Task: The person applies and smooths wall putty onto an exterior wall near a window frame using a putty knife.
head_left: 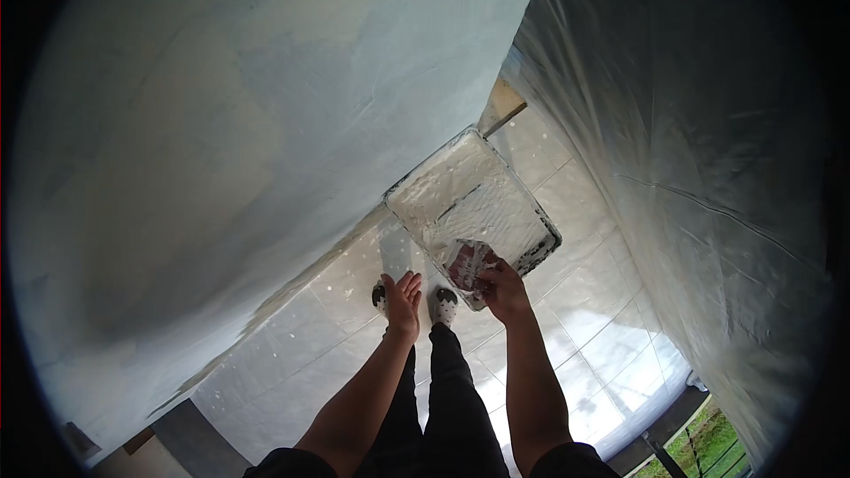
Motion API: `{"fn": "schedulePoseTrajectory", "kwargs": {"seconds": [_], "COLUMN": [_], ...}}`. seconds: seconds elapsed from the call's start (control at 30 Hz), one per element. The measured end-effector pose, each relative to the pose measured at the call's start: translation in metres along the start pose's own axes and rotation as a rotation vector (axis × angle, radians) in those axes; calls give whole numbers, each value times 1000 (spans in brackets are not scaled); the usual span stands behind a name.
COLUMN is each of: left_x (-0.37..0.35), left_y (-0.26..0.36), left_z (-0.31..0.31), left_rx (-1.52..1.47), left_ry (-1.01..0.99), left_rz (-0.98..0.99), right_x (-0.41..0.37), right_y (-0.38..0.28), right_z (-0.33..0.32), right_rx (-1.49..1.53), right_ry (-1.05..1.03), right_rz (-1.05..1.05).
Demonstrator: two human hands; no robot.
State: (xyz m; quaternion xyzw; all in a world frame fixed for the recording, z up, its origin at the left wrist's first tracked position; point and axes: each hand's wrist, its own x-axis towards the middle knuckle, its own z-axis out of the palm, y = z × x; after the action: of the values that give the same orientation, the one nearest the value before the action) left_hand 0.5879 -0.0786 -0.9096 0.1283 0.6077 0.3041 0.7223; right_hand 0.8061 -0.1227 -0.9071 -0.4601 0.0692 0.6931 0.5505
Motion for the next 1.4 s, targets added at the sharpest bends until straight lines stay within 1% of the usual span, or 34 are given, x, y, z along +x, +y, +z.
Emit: {"fn": "schedulePoseTrajectory", "kwargs": {"seconds": [0.07,0.13,0.17,0.2,0.27,0.33,0.4,0.47,0.53,0.57,0.6,0.67,0.7,0.73,0.77,0.8,0.87,0.9,0.97,1.0,1.07,1.1,1.13,1.2,1.27,1.33,1.4], "left_x": [-15,-32,-43,-53,-79,-110,-138,-169,-197,-211,-229,-250,-258,-281,-295,-306,-333,-349,-389,-418,-464,-486,-508,-556,-593,-630,-661], "left_y": [11,23,30,39,56,77,96,112,129,137,147,159,165,188,201,213,244,262,303,325,367,389,412,460,511,561,606], "left_z": [-2,-5,-6,-7,-11,-10,-11,-12,-12,-11,-9,-15,-20,-29,-35,-45,-60,-72,-105,-119,-156,-176,-196,-229,-264,-288,-297], "left_rx": [4,5,-12,-19,-33,-48,-58,-82,-82,-104,-105,-108,-100,-178,-174,-139,-131,-147,15,84,199,229,261,302,341,325,296], "left_ry": [-1,12,-4,-17,-64,-77,-114,-120,-146,-139,-144,-185,-207,-241,-281,-314,-359,-347,-370,-306,-221,-180,-139,-52,110,180,273], "left_rz": [20,33,41,66,90,144,197,254,322,353,396,500,564,609,662,746,952,998,1219,1325,1586,1733,1878,2129,2279,2371,2445], "right_x": [-13,-28,-37,-43,-59,-81,-101,-114,-137,-155,-160,-162,-179,-203,-215,-214,-174,-194,-257,-288,-336,-333,-373,-407,-429,-467,-486], "right_y": [-2,-8,-11,-12,-17,-30,-41,-46,-63,-72,-73,-70,-76,-81,-80,-78,-68,-70,-67,-60,-44,-41,-35,-23,-18,-9,-7], "right_z": [14,27,36,42,55,82,109,124,158,182,186,196,219,259,274,287,276,313,378,414,474,490,524,580,627,674,714], "right_rx": [54,166,198,170,235,252,352,319,259,236,217,222,293,206,258,308,320,295,436,423,207,224,226,139,114,69,-32], "right_ry": [-13,-89,-39,-73,-158,-218,-193,-289,-226,-223,-252,-338,-427,-470,-551,-620,-901,-943,-853,-875,-794,-1068,-1063,-1188,-1319,-1389,-1487], "right_rz": [-31,-53,-32,-68,-79,-85,-162,-202,-186,-188,-181,-213,-210,-224,-198,-167,-56,-42,63,70,-284,-259,-282,-478,-591,-802,-1056]}}
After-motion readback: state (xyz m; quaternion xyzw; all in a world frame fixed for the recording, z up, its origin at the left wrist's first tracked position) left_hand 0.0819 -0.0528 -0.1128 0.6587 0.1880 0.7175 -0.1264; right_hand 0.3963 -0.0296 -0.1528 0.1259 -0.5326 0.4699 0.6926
